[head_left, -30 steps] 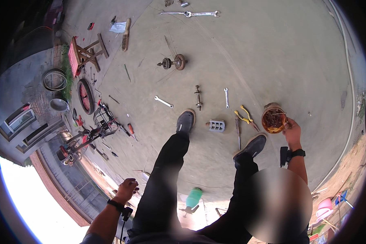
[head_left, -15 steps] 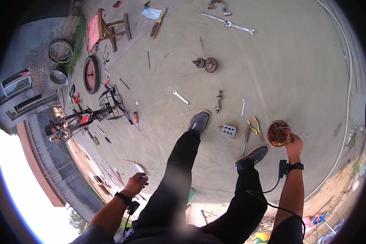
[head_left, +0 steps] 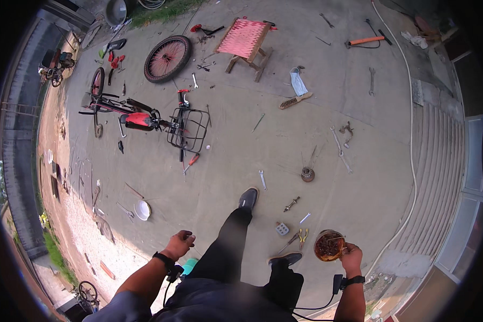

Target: The person assembles a bicycle wheel hub by inserting a metal axle and securing it with washers and nuts. They then apply grease to the hub and spokes using a small stick, rotating the wheel to distribute the lubricant.

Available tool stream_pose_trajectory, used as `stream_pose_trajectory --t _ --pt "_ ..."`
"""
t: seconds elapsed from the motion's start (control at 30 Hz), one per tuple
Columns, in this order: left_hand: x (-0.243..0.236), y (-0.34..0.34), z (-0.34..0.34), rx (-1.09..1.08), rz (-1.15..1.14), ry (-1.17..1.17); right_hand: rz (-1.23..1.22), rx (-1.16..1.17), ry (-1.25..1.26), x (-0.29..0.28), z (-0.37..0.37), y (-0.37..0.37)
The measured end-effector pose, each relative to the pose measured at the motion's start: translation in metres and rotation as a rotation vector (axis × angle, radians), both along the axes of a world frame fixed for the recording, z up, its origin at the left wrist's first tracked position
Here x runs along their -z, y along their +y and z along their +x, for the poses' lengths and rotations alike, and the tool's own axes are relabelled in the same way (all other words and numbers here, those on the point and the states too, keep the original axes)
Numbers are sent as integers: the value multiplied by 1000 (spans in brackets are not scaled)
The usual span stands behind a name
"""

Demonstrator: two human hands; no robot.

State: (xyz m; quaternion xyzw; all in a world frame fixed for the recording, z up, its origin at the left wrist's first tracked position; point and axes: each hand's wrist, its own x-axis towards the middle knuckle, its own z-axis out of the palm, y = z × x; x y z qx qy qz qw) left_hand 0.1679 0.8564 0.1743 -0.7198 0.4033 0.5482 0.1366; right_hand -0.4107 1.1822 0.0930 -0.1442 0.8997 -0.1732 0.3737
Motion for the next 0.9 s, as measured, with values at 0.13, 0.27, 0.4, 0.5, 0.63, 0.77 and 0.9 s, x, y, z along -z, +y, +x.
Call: stream_pose_trajectory --t 0.13,0.27,0.4,0.5,0.63,0.77,0.9 --pt "-20 -55 -11 -139 -2 119 -36 -103 -44 -84 -19 -128" --pt "-33 -107 -22 -281 -52 162 -139 -60 -124 -163 -20 -282" --pt "-54 -161 -37 -396 -88 193 -189 -176 -111 -185 -42 -406" --pt "-74 -205 -51 -472 -117 193 -217 -297 -106 -188 -65 -495" --pt "-84 -273 -62 -580 -180 200 -230 -515 -7 -182 -94 -625" --pt "-88 -320 -76 -677 -176 199 -206 -789 111 -183 -99 -739" --pt "-97 -376 -93 -780 -180 207 -172 -1041 252 -218 -77 -863"
